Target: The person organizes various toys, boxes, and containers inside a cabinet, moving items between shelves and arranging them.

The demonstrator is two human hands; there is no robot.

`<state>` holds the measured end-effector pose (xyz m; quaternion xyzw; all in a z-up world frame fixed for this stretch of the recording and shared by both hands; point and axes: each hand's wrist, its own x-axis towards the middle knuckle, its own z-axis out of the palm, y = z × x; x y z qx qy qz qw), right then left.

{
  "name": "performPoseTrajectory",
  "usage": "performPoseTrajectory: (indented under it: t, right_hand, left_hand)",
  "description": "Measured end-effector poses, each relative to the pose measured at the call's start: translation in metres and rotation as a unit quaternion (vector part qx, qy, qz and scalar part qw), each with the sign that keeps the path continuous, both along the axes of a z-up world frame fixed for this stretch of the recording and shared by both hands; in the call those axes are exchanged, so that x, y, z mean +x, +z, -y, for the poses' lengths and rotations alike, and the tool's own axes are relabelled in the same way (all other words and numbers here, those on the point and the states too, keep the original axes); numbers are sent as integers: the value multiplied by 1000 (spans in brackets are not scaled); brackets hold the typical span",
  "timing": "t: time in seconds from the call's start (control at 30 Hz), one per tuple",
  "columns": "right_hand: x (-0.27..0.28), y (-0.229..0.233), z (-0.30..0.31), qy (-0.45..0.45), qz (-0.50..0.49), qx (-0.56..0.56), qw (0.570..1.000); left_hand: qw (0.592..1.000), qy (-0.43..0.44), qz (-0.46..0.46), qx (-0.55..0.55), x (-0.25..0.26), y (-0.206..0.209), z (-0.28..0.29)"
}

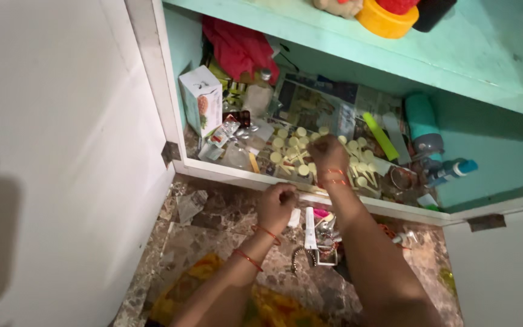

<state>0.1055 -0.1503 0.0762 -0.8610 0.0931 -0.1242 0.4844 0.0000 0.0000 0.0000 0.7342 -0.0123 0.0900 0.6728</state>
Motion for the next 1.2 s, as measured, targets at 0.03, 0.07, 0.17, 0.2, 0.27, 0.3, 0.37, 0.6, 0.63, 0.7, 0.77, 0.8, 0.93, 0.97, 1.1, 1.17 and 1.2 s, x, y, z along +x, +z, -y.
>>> performPoseTrajectory:
  t: [0.03, 0.07, 0.17, 0.2, 0.27, 0.3, 0.37, 0.6, 0.63, 0.7, 0.77, 0.8, 0.93, 0.97, 1.1, 1.17, 1.2]
  right_hand:
    - [-22, 6, 10, -6, 19, -37, 999]
    - [-42, 10, 17, -11, 37, -75, 996]
    - [-105, 2, 29, -18, -4, 84, 996]
    - [-124, -4, 32, -22, -11, 84, 996]
    - [-159, -21, 38, -46, -10, -95, 994]
    - [-171, -30, 40, -48, -13, -93, 994]
    - [-186, -51, 42, -6, 16, -138, 990]
    - [-212, -85, 21, 47, -61, -184, 980]
    - [-210, -93, 13, 91, -59, -211, 971]
    - [-203, -115, -2, 133, -55, -236, 961]
    - [-185, -146, -20, 227, 27, -324, 918]
    - [-176, -161, -27, 226, 33, -325, 918]
    - [-158, -199, -36, 262, -45, -499, 825]
    - [-156, -200, -36, 274, -36, -489, 827]
    - [-167, -149, -21, 224, 45, -490, 841]
    - [-169, -95, -12, 170, 23, -483, 859]
    - [-165, -69, -13, 134, -33, -502, 854]
  left_hand:
    - [1000, -2, -2, -1, -1, 2, -3]
    - [1000, 2, 10, -8, -1, 4, -5]
    - [999, 9, 42, -3, 1, 6, -6]
    - [997, 17, 70, 9, 1, 8, -6]
    - [998, -18, 57, 30, -1, 13, -8]
    - [996, -49, 53, 49, -2, 16, -10]
    - [993, -97, 31, 63, -6, 20, -13]
    - [921, -163, 14, 353, 0, -8, -26]
    - [921, -164, 14, 353, -1, -14, -25]
    - [912, -155, -22, 378, 1, -19, -25]
    - [930, -159, 6, 331, 0, -17, -24]
    - [946, -161, 31, 280, 1, -14, -24]
    - [954, -198, 48, 220, 2, -4, -25]
    - [957, -190, 77, 207, 2, -3, -24]
    - [972, -116, 76, 188, 3, -6, -20]
    - [970, -80, 72, 219, 4, -12, -21]
    - [964, -45, 68, 252, 4, -15, -20]
